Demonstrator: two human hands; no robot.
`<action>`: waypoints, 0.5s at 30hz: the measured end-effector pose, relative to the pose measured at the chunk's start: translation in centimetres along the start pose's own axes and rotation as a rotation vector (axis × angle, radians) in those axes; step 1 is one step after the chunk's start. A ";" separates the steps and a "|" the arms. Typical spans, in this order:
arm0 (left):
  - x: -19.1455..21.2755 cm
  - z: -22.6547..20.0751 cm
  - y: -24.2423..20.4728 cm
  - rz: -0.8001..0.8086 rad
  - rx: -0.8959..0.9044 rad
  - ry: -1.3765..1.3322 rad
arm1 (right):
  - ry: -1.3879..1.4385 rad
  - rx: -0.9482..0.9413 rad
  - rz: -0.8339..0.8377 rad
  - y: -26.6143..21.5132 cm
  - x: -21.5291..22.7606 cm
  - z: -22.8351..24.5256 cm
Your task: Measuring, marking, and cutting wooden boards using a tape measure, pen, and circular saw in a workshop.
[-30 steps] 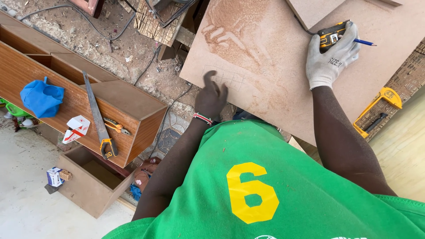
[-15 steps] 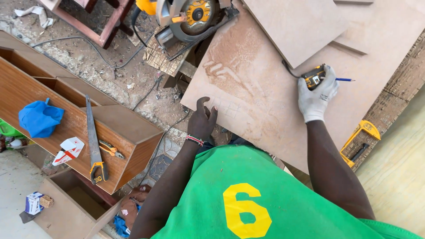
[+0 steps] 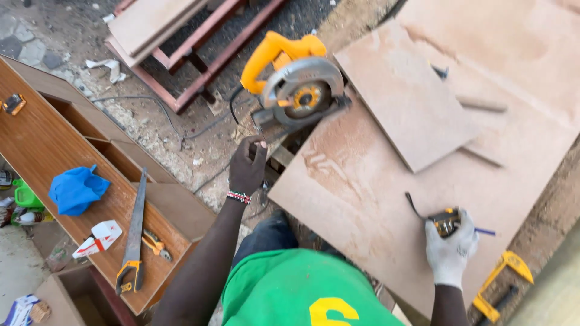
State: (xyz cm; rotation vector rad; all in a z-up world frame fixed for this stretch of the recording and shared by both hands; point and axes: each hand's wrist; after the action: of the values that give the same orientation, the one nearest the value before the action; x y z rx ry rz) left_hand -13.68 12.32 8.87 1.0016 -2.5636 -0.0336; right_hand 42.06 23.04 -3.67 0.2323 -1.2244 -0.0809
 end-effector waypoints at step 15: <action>-6.7 10.4 29.1 0.533 0.133 -0.101 | 0.024 -0.158 -0.235 3.2 -5.7 24.5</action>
State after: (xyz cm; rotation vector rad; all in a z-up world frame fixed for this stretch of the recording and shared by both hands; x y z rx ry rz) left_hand -31.84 37.18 1.61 0.3352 -2.8719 0.2383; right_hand 16.99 23.95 -0.37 0.2372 -1.1563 -0.3762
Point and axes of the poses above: each hand's wrist, its own y-axis towards the middle knuckle, its own x-axis out of the back of the hand, z = x × y, and after that the axes turned 15 degrees about -y, right-handed
